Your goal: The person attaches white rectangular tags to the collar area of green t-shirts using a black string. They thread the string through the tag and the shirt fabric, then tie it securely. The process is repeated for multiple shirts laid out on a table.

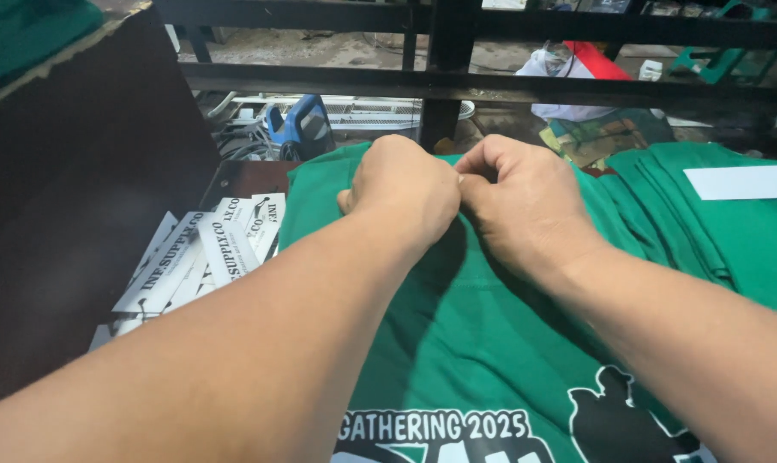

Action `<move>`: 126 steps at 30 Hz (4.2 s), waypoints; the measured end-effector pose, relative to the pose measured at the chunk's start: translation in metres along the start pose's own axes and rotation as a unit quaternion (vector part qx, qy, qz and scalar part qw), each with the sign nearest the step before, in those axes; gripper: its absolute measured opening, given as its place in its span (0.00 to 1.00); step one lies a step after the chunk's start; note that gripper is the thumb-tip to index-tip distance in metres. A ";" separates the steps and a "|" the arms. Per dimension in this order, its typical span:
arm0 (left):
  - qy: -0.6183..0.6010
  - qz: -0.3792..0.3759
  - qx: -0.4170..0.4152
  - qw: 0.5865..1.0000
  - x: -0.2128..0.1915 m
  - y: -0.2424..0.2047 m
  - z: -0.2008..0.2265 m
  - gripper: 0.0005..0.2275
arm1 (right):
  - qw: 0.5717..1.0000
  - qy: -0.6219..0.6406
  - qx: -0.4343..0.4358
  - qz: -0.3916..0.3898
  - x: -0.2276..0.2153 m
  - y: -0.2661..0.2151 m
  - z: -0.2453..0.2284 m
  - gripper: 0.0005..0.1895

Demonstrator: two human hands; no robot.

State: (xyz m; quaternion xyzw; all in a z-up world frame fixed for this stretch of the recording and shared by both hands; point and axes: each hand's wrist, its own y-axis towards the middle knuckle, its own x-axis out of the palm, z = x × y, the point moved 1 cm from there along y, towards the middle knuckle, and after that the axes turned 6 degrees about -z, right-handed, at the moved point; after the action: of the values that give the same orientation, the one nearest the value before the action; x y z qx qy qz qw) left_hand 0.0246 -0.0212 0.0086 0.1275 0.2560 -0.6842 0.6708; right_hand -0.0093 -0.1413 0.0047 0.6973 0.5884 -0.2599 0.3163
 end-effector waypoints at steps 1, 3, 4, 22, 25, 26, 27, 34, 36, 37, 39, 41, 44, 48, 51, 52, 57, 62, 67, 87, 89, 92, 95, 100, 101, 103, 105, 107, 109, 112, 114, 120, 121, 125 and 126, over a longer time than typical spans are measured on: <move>0.000 0.003 -0.003 1.000 -0.004 -0.008 0.004 0.11 | 1.000 0.001 -0.002 -0.004 0.001 0.003 0.005 0.09; 0.043 -0.018 -0.019 0.999 -0.013 -0.025 0.011 0.17 | 0.998 -0.021 -0.052 0.017 0.006 0.008 0.012 0.07; 0.042 -0.012 -0.025 0.999 -0.016 -0.033 0.014 0.17 | 0.998 -0.018 -0.056 0.010 0.007 0.009 0.016 0.07; 0.104 -0.006 -0.062 0.993 -0.003 -0.012 0.007 0.14 | 0.987 -0.111 -0.100 0.062 -0.011 0.002 0.018 0.11; 0.128 0.014 0.032 0.991 -0.002 -0.021 -0.002 0.13 | 0.972 -0.135 -0.152 0.115 -0.013 0.000 0.023 0.10; 0.197 0.081 0.105 0.971 0.004 -0.021 -0.007 0.14 | 0.992 -0.069 -0.046 0.097 -0.016 -0.001 0.019 0.10; 0.263 0.148 0.174 0.937 0.009 -0.021 -0.014 0.18 | 0.995 -0.002 0.060 0.074 -0.017 -0.003 0.015 0.10; 0.343 0.005 0.198 0.918 0.007 -0.084 -0.018 0.31 | 0.902 0.394 0.161 0.078 -0.023 0.027 0.049 0.04; 0.334 -0.005 0.198 0.921 0.005 -0.096 -0.021 0.34 | 0.903 0.387 0.159 0.100 -0.025 0.021 0.048 0.04; 0.332 -0.002 0.188 0.924 0.004 -0.104 -0.022 0.34 | 0.905 0.385 0.158 0.089 -0.025 0.037 0.080 0.04; 0.346 -0.057 0.198 0.915 0.002 -0.118 -0.024 0.36 | 0.899 0.430 0.079 0.033 -0.018 0.073 0.138 0.07; 0.332 -0.096 0.169 0.923 -0.002 -0.125 -0.025 0.37 | 0.894 0.445 0.054 -0.007 -0.015 0.095 0.184 0.06; 0.342 -0.146 0.153 0.916 -0.001 -0.124 -0.018 0.38 | 0.886 0.452 0.099 -0.016 -0.020 0.097 0.179 0.07; 0.392 -0.153 0.220 0.880 0.006 -0.110 -0.016 0.36 | 0.886 0.425 0.185 0.019 -0.026 0.091 0.167 0.03; 0.390 -0.142 0.231 0.880 0.006 -0.100 -0.014 0.39 | 0.891 0.426 0.154 0.043 -0.019 0.083 0.162 0.02; 0.390 -0.149 0.236 0.877 0.010 -0.093 -0.013 0.39 | 0.890 0.425 0.159 0.050 -0.021 0.079 0.162 0.02; 0.370 -0.070 0.223 0.899 0.029 -0.069 -0.007 0.41 | 0.883 0.443 0.145 0.050 -0.036 0.024 0.079 0.09; 0.370 -0.063 0.239 0.895 0.030 -0.071 -0.008 0.34 | 0.861 0.460 0.191 0.102 -0.055 0.029 0.086 0.10; 0.392 0.056 0.319 0.861 0.035 -0.065 -0.025 0.13 | 0.862 0.439 0.219 0.127 -0.062 0.035 0.092 0.06; 0.412 0.100 0.141 0.895 -0.004 -0.047 -0.023 0.23 | 0.962 0.222 0.103 0.121 -0.089 0.005 0.076 0.05; 0.397 0.087 0.225 0.886 0.009 -0.064 -0.018 0.25 | 0.961 0.232 0.097 0.115 -0.086 -0.005 0.067 0.05; 0.362 0.045 0.315 0.876 0.037 -0.081 -0.014 0.29 | 0.958 0.242 0.105 0.109 -0.082 -0.019 0.057 0.04; 0.315 -0.026 0.287 0.904 0.048 -0.102 0.002 0.35 | 0.955 0.252 0.118 0.098 -0.083 -0.035 0.050 0.04; 0.274 -0.030 0.337 0.900 0.068 -0.116 0.004 0.41 | 0.957 0.268 0.109 0.025 -0.082 -0.068 0.038 0.05; 0.277 -0.046 0.338 0.898 0.069 -0.120 0.004 0.39 | 0.957 0.265 0.117 0.022 -0.083 -0.072 0.037 0.04; 0.281 -0.062 0.342 0.895 0.072 -0.123 -0.001 0.37 | 0.957 0.262 0.124 0.022 -0.084 -0.076 0.041 0.03; 0.310 -0.034 0.371 0.874 0.077 -0.122 -0.011 0.26 | 0.948 0.286 0.136 -0.024 -0.083 -0.078 0.053 0.04; 0.320 -0.026 0.387 0.864 0.080 -0.125 -0.018 0.18 | 0.947 0.283 0.150 -0.022 -0.090 -0.084 0.052 0.05; 0.330 -0.019 0.398 0.856 0.084 -0.129 -0.028 0.12 | 0.946 0.278 0.166 -0.025 -0.093 -0.089 0.054 0.06; 0.302 0.009 0.462 0.834 0.091 -0.137 -0.037 0.09 | 0.936 0.299 0.184 0.026 -0.099 -0.092 0.060 0.08; 0.289 0.009 0.461 0.839 0.095 -0.144 -0.041 0.09 | 0.930 0.316 0.183 0.037 -0.101 -0.095 0.063 0.07; 0.294 -0.066 0.380 0.875 0.102 -0.181 -0.022 0.44 | 0.951 0.231 0.205 0.003 -0.099 -0.105 0.064 0.02; 0.294 -0.066 0.380 0.875 0.100 -0.184 -0.017 0.44 | 0.951 0.231 0.205 0.002 -0.100 -0.106 0.063 0.02; 0.339 -0.139 0.321 0.873 0.105 -0.186 -0.012 0.49 | 0.971 -0.068 0.219 -0.070 -0.108 -0.111 0.052 0.12; 0.327 -0.127 0.316 0.881 0.108 -0.183 -0.014 0.48 | 0.955 -0.155 0.225 -0.115 -0.112 -0.112 0.046 0.13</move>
State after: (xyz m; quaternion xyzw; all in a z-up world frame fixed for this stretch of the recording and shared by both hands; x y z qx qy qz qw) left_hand -0.1653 -0.1114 -0.0258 0.5158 0.2449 -0.7277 0.3801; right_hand -0.1389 -0.2371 0.0408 0.6295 0.5346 -0.5247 0.2067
